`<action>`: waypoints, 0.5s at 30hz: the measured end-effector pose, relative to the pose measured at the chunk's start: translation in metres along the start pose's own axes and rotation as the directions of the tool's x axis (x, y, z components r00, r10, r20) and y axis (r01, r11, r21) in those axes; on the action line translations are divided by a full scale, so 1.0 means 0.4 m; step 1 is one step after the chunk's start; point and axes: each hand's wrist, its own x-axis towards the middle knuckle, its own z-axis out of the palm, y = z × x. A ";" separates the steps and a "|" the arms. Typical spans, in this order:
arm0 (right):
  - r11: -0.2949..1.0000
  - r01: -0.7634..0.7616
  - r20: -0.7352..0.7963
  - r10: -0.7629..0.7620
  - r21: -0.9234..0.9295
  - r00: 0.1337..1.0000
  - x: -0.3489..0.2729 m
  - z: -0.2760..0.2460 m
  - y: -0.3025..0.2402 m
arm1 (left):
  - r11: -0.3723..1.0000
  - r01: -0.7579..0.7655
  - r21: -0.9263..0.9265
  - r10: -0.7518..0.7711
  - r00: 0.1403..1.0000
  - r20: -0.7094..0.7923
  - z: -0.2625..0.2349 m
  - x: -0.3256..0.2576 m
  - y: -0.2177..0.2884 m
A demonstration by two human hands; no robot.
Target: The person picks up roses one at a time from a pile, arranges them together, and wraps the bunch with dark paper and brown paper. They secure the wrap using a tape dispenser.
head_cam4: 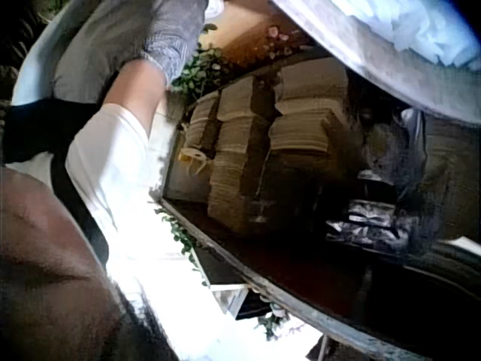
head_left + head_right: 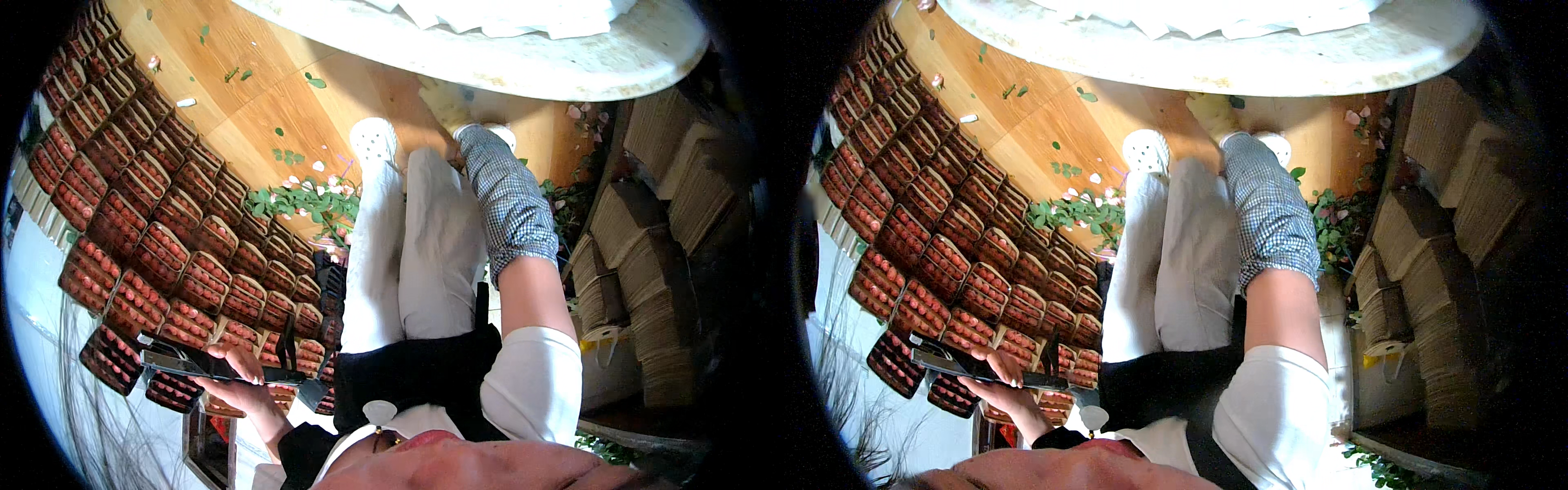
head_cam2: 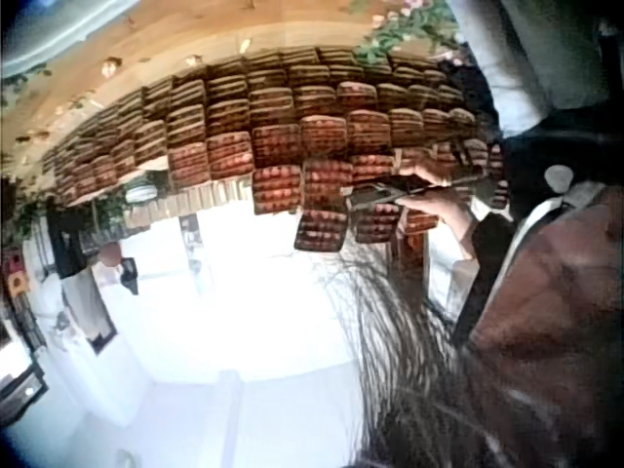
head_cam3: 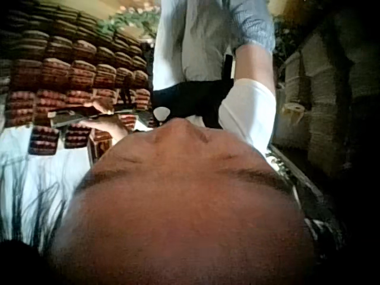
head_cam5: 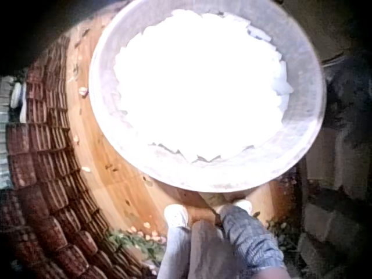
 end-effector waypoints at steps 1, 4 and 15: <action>0.994 -0.072 0.047 0.068 0.083 0.997 -0.002 -0.050 -0.017 | 1.000 0.006 -0.022 -0.006 1.000 0.006 -0.002 -0.024 0.024; 0.913 -0.208 -0.009 0.225 0.351 0.974 -0.058 -0.237 -0.058 | 0.998 0.055 -0.015 -0.055 0.998 -0.009 -0.016 -0.087 0.079; 0.648 -0.509 -0.375 0.753 0.567 0.540 -0.639 -1.258 -0.240 | 0.952 0.235 -0.198 -0.131 0.893 0.431 -0.030 -0.273 0.448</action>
